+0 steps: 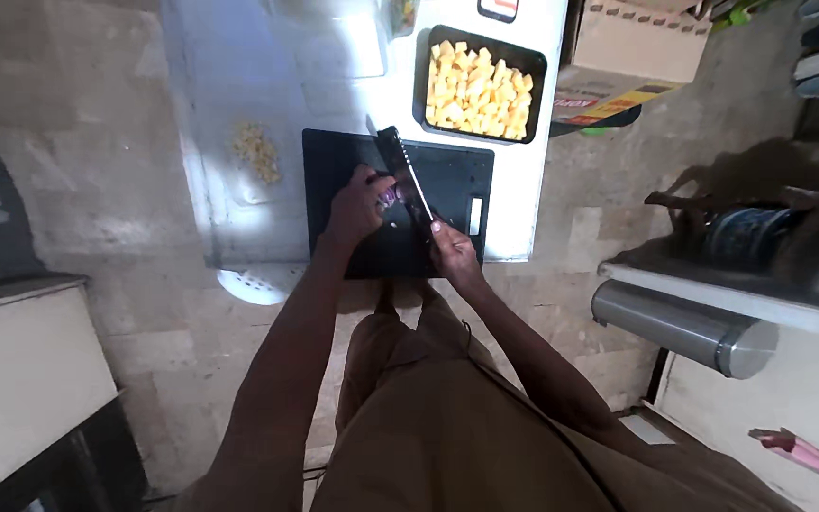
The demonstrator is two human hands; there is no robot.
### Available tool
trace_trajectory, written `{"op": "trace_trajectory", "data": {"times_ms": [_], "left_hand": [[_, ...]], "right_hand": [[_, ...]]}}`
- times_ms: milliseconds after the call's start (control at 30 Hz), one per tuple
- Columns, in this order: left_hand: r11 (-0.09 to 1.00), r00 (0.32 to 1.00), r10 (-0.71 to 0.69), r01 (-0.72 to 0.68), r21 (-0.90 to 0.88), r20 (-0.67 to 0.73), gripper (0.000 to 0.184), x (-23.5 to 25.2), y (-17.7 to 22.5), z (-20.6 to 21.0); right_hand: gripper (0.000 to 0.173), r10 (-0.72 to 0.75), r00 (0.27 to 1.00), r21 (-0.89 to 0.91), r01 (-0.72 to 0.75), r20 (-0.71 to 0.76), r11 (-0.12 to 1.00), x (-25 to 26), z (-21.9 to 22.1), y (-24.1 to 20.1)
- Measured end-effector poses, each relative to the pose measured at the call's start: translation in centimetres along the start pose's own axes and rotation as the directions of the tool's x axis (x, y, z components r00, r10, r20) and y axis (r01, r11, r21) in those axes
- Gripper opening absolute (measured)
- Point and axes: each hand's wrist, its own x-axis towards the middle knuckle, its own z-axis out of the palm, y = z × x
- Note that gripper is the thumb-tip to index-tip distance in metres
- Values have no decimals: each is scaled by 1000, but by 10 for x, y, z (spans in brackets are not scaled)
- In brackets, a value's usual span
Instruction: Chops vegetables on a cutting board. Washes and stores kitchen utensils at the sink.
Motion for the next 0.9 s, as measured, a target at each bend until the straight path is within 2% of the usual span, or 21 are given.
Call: {"op": "trace_trajectory", "data": {"times_ms": [100, 233, 333, 500, 767, 900], "left_hand": [[1000, 1000, -1, 1, 19, 20, 34, 2, -3, -1], [983, 980, -166, 156, -97, -110, 43, -14, 6, 15], [966, 965, -223, 200, -166, -136, 50, -20, 12, 17], [965, 954, -169, 109, -238, -247, 30, -25, 10, 25], [962, 939, -133, 45, -269, -317, 27, -25, -2, 37], [964, 940, -139, 57, -260, -310, 28, -25, -2, 37]], "right_hand": [[40, 60, 998, 42, -59, -19, 997, -1, -6, 9], [41, 119, 993, 88, -119, 3, 989, -2, -5, 16], [41, 155, 988, 89, -156, 21, 984, -3, -1, 18], [42, 207, 977, 58, -210, 52, 976, -1, 3, 19], [44, 221, 971, -18, -220, 91, 975, 14, 1, 20], [44, 206, 972, 15, -209, 112, 978, 34, 11, 24]]}}
